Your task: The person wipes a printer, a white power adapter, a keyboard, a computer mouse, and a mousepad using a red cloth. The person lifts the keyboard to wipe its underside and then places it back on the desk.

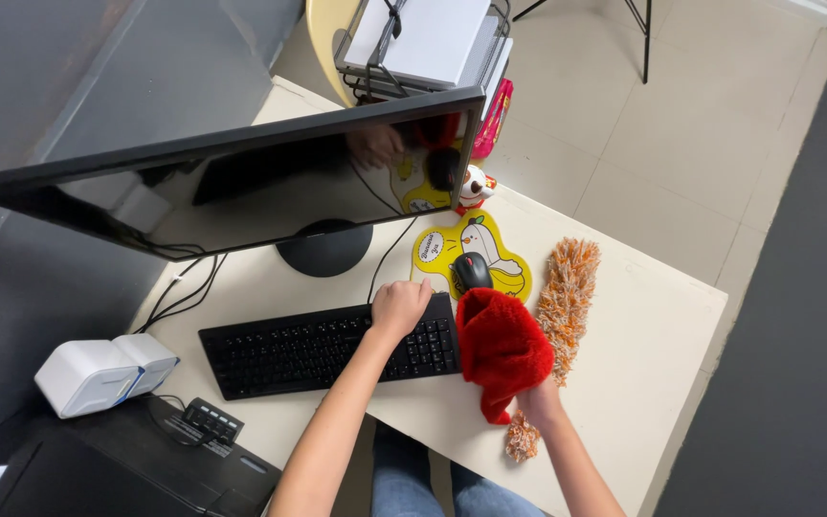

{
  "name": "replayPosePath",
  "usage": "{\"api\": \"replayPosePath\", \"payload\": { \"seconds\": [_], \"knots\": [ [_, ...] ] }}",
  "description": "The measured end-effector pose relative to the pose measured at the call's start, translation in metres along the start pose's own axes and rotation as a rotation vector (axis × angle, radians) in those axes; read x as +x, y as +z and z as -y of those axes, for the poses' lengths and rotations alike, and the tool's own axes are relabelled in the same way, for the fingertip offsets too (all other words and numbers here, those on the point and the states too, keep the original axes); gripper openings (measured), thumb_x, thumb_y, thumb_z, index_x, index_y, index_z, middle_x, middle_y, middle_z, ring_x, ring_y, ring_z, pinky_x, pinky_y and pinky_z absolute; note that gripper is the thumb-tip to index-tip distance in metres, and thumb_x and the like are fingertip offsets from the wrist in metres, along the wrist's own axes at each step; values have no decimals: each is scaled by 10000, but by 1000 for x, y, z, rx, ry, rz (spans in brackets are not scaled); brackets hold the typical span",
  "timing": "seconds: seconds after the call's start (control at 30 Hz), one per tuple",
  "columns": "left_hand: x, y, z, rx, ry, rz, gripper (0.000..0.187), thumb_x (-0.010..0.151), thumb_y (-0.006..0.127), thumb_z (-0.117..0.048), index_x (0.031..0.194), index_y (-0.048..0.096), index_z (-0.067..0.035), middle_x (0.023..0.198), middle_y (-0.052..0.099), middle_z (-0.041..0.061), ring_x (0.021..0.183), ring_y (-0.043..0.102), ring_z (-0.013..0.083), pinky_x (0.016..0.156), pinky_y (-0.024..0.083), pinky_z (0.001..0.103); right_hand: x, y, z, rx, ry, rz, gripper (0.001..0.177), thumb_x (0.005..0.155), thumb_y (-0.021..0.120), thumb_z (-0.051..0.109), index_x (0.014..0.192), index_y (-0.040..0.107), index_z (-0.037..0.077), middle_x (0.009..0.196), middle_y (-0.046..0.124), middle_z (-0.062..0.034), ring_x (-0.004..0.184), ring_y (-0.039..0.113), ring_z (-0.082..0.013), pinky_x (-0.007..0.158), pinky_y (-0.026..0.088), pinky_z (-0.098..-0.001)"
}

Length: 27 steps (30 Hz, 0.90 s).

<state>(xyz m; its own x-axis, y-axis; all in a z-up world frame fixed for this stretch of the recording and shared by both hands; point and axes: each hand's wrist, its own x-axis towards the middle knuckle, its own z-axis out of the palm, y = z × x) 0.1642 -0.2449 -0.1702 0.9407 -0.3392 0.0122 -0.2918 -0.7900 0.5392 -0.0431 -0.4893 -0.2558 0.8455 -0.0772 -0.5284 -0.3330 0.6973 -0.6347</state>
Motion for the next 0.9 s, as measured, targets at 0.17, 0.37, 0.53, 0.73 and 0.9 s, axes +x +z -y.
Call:
{"api": "replayPosePath", "payload": {
  "seconds": [0.17,0.37,0.53,0.73,0.9],
  "knots": [
    [-10,-58,-38,-86,19,-25,554,1033,480,-334,649,720,-15,656,659,244,650,686,416,699,565,505,-4,11,13,-397,82,147,462,1001,624,199,1377,567,-64,1203,634,-170,1065,579,-290,918,468,-444],
    [-25,-129,-99,-325,161,-199,522,1054,450,-288,704,709,2,726,693,211,695,695,382,693,553,470,-56,73,-17,-311,1,270,593,905,665,49,1469,483,34,1217,633,-46,1028,600,-130,873,487,-308],
    [-46,-198,-136,-608,164,-231,551,1085,368,-278,687,603,22,649,623,138,639,641,308,685,498,406,-124,131,-1,-210,-118,393,688,942,718,19,1553,401,5,1086,652,-112,835,606,-182,706,474,-337],
    [-56,-229,-132,-958,157,-256,604,1093,300,-338,672,561,8,610,551,59,556,521,180,629,432,337,-176,266,67,-293,-218,615,635,964,663,43,1515,352,-15,1258,587,-55,1077,590,-128,952,476,-296],
    [-84,-249,-119,-1364,73,-147,470,1164,396,-403,1083,583,20,1127,605,141,1128,571,228,1095,426,344,-150,305,44,-540,-497,683,554,998,588,49,1518,407,-8,1347,553,-110,1234,552,-202,1101,444,-344]
  ]
}}
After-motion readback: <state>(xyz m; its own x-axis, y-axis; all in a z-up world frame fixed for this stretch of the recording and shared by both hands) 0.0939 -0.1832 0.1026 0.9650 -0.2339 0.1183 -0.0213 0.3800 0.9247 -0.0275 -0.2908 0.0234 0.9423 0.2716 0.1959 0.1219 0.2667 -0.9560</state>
